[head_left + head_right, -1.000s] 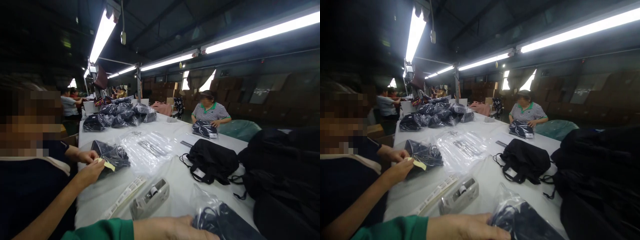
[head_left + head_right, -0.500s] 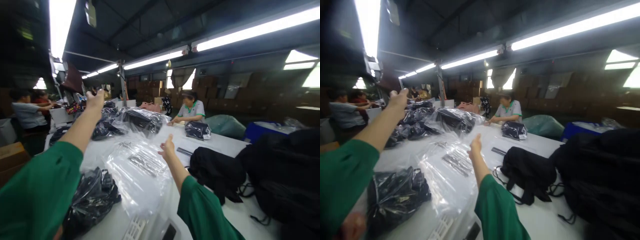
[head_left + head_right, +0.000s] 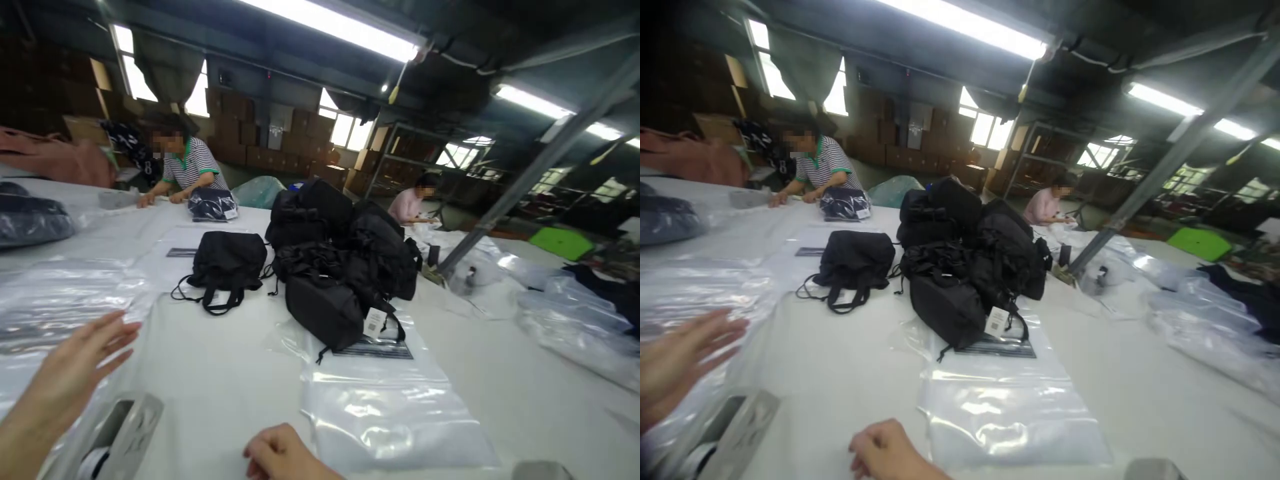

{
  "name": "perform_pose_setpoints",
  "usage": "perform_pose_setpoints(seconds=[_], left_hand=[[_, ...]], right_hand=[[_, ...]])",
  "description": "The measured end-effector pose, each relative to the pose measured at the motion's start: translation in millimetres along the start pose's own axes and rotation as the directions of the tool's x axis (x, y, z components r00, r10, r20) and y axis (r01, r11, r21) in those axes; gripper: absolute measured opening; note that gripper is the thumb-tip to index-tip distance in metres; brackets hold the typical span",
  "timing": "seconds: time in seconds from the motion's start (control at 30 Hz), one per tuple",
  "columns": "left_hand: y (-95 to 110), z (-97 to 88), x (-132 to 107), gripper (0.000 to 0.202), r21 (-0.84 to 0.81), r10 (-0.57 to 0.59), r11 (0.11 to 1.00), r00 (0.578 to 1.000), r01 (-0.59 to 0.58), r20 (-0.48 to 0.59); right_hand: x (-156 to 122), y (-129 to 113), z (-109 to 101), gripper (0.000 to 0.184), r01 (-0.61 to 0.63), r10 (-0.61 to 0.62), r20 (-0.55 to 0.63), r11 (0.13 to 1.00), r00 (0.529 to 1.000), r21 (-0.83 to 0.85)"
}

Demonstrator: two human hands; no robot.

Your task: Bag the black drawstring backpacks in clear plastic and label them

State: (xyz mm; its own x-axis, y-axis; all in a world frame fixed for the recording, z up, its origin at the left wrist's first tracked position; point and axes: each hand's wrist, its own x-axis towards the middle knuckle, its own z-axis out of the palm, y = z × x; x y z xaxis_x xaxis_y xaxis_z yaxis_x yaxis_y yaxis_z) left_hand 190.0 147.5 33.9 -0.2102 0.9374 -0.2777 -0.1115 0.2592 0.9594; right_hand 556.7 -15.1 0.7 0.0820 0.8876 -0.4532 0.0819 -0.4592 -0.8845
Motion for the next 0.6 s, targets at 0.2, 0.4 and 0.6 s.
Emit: perform_pose_setpoints(seconds=[0.2, 0.4, 0.6], left_hand=[[-63, 208.8, -119, 0.051, 0.01, -0.113, 0.993, 0.951, 0.115, 0.287], [-76, 375.2, -165, 0.05, 0.18, 0.297, 0.915, 0.906, -0.36, 0.302], [-88, 466.6, -171, 0.039, 0.55, 0.617, 0.366, 0.638, -0.751, 0.46]], right_hand=[[-79, 88, -132, 0.038, -0.06, 0.084, -0.168, 0.988, 0.982, 0.145], [-84, 97, -292, 0.041, 0.085, 0.112, -0.495, 0.93, 0.862, 0.358], [5, 5, -445, 0.033, 0.291, 0.024, -0.555, 0.833, 0.831, 0.471]])
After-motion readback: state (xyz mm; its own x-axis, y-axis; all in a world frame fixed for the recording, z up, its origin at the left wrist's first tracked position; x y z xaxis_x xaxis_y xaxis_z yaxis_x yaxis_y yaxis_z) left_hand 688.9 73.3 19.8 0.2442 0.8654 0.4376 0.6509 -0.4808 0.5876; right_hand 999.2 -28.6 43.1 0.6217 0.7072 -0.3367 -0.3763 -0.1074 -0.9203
